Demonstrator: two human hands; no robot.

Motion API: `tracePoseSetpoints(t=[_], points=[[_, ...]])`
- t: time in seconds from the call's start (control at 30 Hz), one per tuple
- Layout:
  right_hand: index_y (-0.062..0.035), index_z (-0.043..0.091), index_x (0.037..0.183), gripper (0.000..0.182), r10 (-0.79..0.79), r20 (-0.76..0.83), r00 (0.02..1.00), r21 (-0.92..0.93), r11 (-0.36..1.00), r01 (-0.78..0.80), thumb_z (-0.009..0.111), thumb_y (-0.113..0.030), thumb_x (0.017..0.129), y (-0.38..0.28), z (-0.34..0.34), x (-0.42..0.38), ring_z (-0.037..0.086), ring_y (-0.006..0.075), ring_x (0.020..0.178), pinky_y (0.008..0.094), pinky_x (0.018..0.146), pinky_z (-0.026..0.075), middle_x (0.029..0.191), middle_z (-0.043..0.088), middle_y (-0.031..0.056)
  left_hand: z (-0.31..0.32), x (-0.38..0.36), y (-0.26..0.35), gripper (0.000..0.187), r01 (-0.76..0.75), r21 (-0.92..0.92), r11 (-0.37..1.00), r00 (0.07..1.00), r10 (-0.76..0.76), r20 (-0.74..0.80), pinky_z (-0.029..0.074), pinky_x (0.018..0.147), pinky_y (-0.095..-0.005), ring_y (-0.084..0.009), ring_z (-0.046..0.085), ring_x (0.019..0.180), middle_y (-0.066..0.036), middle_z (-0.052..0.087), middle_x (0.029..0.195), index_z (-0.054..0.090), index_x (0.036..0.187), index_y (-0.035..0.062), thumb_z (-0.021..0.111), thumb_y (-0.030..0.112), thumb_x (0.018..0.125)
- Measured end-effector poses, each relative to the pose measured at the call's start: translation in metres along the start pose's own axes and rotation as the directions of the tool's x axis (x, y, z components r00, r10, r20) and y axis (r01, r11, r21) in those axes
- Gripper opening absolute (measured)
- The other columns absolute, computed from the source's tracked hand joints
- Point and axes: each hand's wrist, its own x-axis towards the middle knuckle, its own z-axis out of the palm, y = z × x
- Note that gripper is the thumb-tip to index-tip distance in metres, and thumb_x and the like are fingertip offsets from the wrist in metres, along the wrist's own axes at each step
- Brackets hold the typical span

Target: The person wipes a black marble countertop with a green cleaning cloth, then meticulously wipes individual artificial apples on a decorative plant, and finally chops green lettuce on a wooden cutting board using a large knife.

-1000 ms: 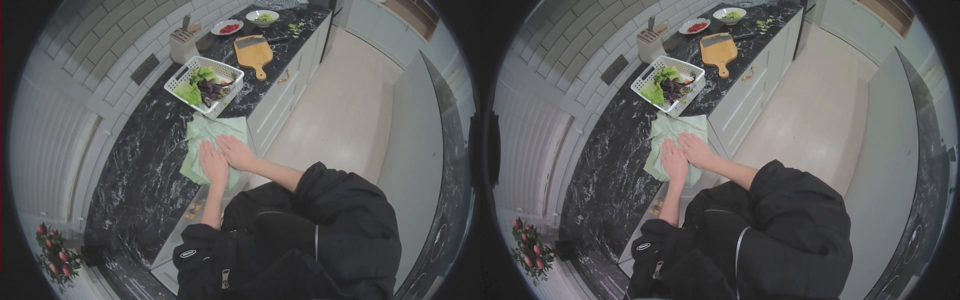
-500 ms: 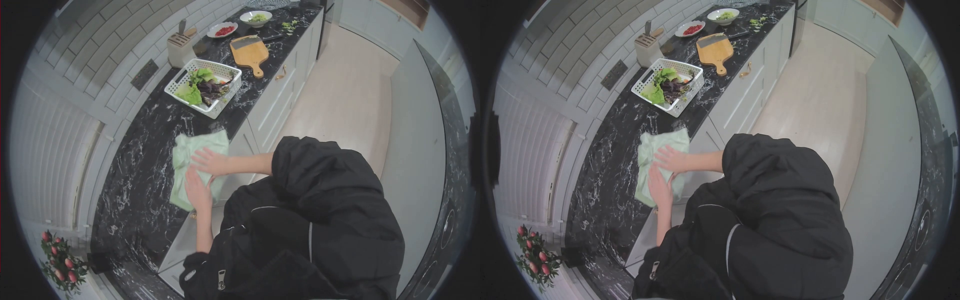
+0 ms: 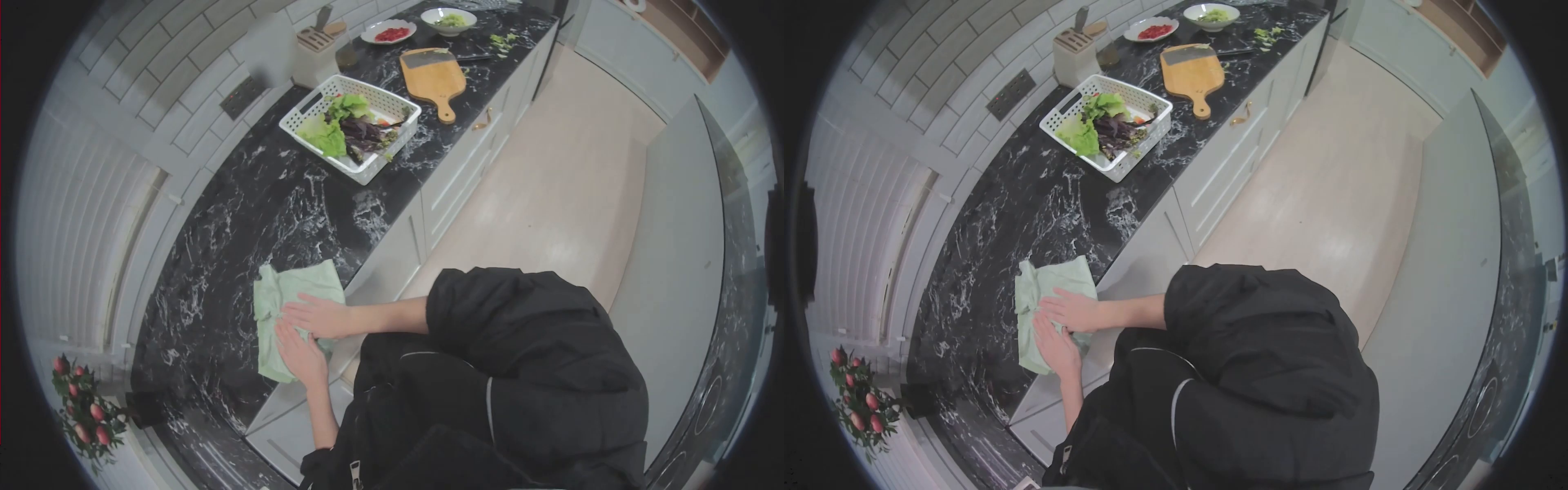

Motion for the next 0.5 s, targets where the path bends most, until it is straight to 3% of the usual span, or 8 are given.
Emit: tracePoseSetpoints(t=[0.13, 0.2, 0.27, 0.33, 0.37, 0.4, 0.5], points=[[-0.0046, 0.038, 0.131, 0.046, 0.004, -0.034, 0.999, 0.109, 0.994, 0.000, 0.043, -0.019, 0.088, 0.028, -0.017, -0.022, 0.029, 0.0254, 0.131, 0.0426, 0.105, 0.020, 0.136, 0.038, 0.0134, -0.004, 0.020, 0.037, 0.056, 0.025, -0.024, 0.999, 0.998, -0.023, 0.054, 0.019, 0.107, -0.0406, -0.0307, 0.024, 0.132, -0.018, 0.026, 0.142, 0.023, 0.137, -0.0030, 0.031, 0.032, 0.094], [-0.0088, 0.052, 0.114, 0.039, 0.163, -0.168, 0.972, 0.444, 0.893, -0.073, 0.050, -0.007, 0.074, 0.052, -0.027, -0.043, 0.047, 0.0247, 0.107, 0.0407, 0.097, 0.025, 0.118, 0.053, 0.0071, -0.002, 0.032, 0.062, 0.050, -0.039, -0.242, 0.970, 0.999, 0.033, -0.028, 0.021, 0.107, -0.0416, -0.0314, 0.034, 0.126, -0.016, 0.038, 0.135, 0.035, 0.133, 0.0024, 0.038, 0.031, 0.092], [-0.0118, 0.046, 0.122, 0.042, 0.337, -0.015, 0.941, 0.467, 0.835, -0.292, 0.045, -0.015, 0.080, 0.073, -0.045, -0.074, 0.042, 0.0269, 0.113, 0.0427, 0.100, 0.024, 0.124, 0.048, 0.0075, 0.005, 0.050, 0.097, 0.049, -0.068, -0.386, 0.920, 0.997, 0.073, -0.002, 0.020, 0.108, -0.0415, -0.0300, 0.033, 0.127, -0.015, 0.037, 0.137, 0.034, 0.134, 0.0050, 0.040, 0.027, 0.090], [-0.0148, 0.039, 0.131, 0.046, 0.450, 0.151, 0.880, 0.442, 0.766, -0.467, 0.039, -0.023, 0.085, 0.090, -0.072, -0.085, 0.038, 0.0291, 0.119, 0.0446, 0.103, 0.023, 0.131, 0.044, 0.0080, 0.003, 0.078, 0.126, 0.049, -0.059, -0.514, 0.856, 0.998, 0.069, 0.000, 0.019, 0.109, -0.0413, -0.0286, 0.032, 0.128, -0.013, 0.035, 0.138, 0.034, 0.135, 0.0076, 0.041, 0.023, 0.088], [-0.0120, 0.036, 0.133, 0.057, 0.433, 0.136, 0.891, 0.351, 0.820, -0.452, 0.045, -0.018, 0.077, 0.100, -0.072, -0.099, 0.034, 0.0280, 0.123, 0.0467, 0.105, 0.019, 0.135, 0.039, 0.0093, 0.017, 0.082, 0.142, 0.046, -0.110, -0.499, 0.860, 0.993, 0.070, -0.098, 0.021, 0.108, -0.0423, -0.0293, 0.034, 0.127, -0.014, 0.037, 0.137, 0.035, 0.134, 0.0060, 0.038, 0.020, 0.090], [-0.0091, 0.032, 0.135, 0.070, 0.416, 0.114, 0.902, 0.250, 0.867, -0.431, 0.050, -0.013, 0.068, 0.105, -0.075, -0.110, 0.030, 0.0269, 0.128, 0.0487, 0.106, 0.016, 0.138, 0.035, 0.0107, 0.023, 0.084, 0.154, 0.042, -0.165, -0.474, 0.865, 0.977, 0.077, -0.199, 0.022, 0.108, -0.0433, -0.0300, 0.035, 0.125, -0.014, 0.039, 0.135, 0.037, 0.133, 0.0044, 0.035, 0.018, 0.092], [-0.0031, 0.019, 0.140, 0.077, 0.395, 0.190, 0.899, 0.088, 0.905, -0.416, 0.046, -0.006, 0.067, 0.111, -0.088, -0.127, 0.018, 0.0288, 0.135, 0.0504, 0.108, 0.013, 0.145, 0.021, 0.0142, 0.014, 0.087, 0.170, 0.054, -0.215, -0.266, 0.940, 0.969, 0.170, -0.180, 0.022, 0.108, -0.0412, -0.0272, 0.035, 0.126, -0.014, 0.040, 0.134, 0.039, 0.130, 0.0020, 0.048, 0.030, 0.085]])
